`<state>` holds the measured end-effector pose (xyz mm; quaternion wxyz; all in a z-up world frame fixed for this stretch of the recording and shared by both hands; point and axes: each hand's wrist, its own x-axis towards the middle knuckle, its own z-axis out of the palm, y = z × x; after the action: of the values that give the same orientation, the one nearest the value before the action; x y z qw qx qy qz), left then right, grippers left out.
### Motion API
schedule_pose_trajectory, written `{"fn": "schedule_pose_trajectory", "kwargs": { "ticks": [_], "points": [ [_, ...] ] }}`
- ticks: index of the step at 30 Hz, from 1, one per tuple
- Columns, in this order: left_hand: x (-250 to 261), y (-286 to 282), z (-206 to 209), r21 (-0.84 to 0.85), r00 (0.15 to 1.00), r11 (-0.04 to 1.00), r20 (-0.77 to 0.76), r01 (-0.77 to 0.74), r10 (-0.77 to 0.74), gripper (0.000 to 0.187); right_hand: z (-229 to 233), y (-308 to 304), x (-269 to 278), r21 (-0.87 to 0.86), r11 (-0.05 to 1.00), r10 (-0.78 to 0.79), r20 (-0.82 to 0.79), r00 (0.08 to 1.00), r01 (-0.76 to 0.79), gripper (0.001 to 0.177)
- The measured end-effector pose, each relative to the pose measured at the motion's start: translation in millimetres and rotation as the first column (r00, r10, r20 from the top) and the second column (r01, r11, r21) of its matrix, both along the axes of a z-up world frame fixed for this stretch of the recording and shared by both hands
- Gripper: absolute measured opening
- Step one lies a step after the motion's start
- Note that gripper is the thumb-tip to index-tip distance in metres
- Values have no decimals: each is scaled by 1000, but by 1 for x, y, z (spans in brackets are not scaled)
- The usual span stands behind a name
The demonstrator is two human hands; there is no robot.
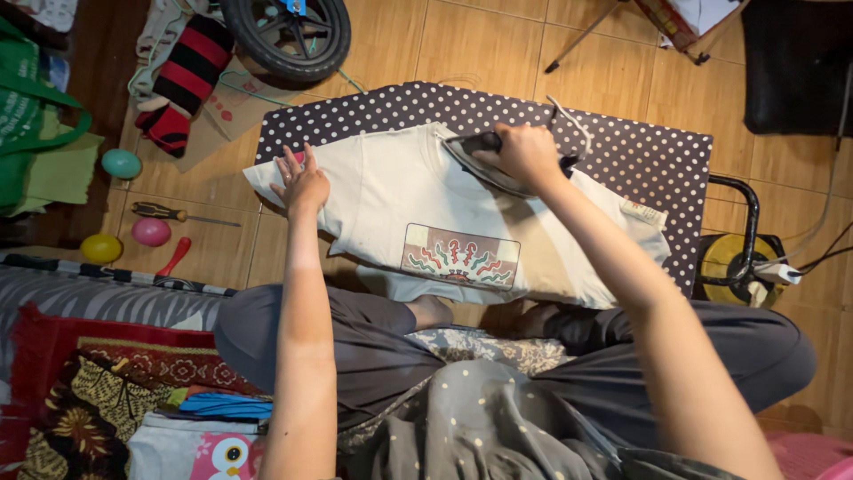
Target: The person irons a t-shirt on a small ironing board by hand, smoothing the fabric and moving the iron across various sections of the garment.
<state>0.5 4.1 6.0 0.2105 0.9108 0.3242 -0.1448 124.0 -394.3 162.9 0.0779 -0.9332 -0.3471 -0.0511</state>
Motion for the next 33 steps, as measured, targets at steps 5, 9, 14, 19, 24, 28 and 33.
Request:
{"fn": "schedule_pose_trajectory", "kwargs": {
  "ticks": [5, 9, 14, 19, 24, 28, 33],
  "points": [
    [2, -2, 3, -13, 999, 1000, -33, -12, 12, 66, 3, -1, -3, -26, 998, 56, -40, 998, -57, 56],
    [2, -1, 3, -4, 1000, 1000, -24, -6, 6, 66, 1, -2, -3, -79, 992, 96, -25, 995, -98, 58],
    [1, 0, 1, -11, 1000, 1000, -6, -5, 5, 65, -8, 8, -5, 15, 1000, -5, 24, 1000, 4, 56],
    [-1, -1, 6, -26, 1000, 1000, -16, -4, 3, 65, -1, -2, -8, 41, 997, 60, 51, 997, -62, 54],
    [-2, 0, 10, -16, 999, 1000, -36, 4, -5, 65, 3, -17, -19, 5, 999, -54, 24, 998, 54, 54],
    [-5, -1, -1, 2, 1000, 1000, -22, 12, -11, 66, -2, -43, -48, -127, 990, 67, -9, 998, -68, 55],
    [0, 3, -1, -5, 1000, 1000, -25, 9, -9, 67, -9, -79, -79, -147, 966, 209, -35, 977, -212, 57]
  ]
}}
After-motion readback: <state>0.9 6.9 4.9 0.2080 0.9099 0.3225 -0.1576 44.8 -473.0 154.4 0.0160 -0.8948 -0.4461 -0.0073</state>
